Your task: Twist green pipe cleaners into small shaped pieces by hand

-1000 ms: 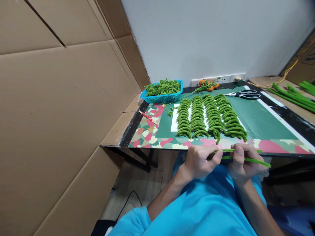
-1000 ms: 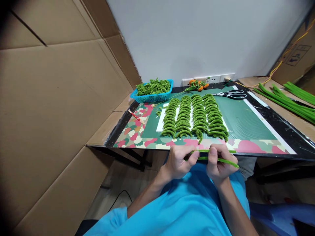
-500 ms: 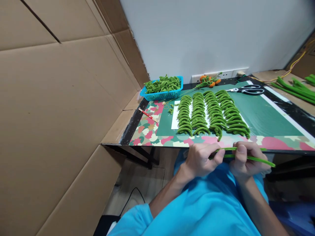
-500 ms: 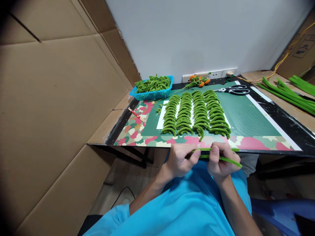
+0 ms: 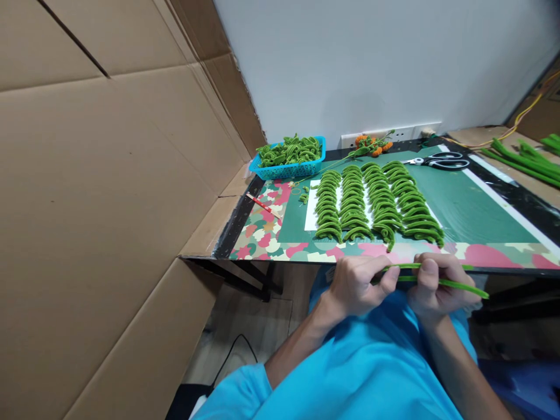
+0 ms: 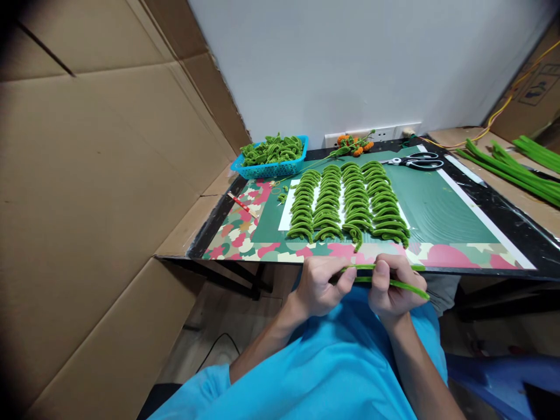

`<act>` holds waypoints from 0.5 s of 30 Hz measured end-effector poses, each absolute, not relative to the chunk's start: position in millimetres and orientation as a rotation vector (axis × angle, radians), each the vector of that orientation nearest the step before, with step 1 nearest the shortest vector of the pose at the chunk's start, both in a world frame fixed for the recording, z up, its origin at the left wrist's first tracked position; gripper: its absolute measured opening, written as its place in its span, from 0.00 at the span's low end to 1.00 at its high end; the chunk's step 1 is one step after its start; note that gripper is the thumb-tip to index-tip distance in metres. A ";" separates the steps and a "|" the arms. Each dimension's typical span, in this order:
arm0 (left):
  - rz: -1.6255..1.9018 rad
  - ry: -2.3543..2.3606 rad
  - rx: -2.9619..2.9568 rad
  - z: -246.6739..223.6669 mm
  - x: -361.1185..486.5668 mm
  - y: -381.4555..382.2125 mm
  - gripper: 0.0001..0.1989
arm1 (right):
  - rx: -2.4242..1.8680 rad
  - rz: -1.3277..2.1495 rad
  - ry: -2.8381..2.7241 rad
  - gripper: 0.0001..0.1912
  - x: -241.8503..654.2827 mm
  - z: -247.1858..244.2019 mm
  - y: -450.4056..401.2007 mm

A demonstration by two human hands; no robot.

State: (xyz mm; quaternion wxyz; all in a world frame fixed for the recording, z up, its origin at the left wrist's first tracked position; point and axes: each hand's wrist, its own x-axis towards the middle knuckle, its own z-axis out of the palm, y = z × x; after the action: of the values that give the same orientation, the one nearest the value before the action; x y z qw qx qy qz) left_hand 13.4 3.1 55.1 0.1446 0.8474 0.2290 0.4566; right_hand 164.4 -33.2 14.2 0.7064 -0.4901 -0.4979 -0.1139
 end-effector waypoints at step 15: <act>1.282 0.676 2.479 49.9 12.9 3.0 0.21 | -1.134 -0.247 -1.088 0.12 165.0 11.4 -35.5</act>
State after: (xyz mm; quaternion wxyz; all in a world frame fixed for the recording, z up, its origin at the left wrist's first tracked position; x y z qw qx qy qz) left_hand 12.9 3.0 49.9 0.1344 0.8555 0.2332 0.4423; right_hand 165.0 -35.5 11.4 0.7001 -0.5089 -0.4885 -0.1107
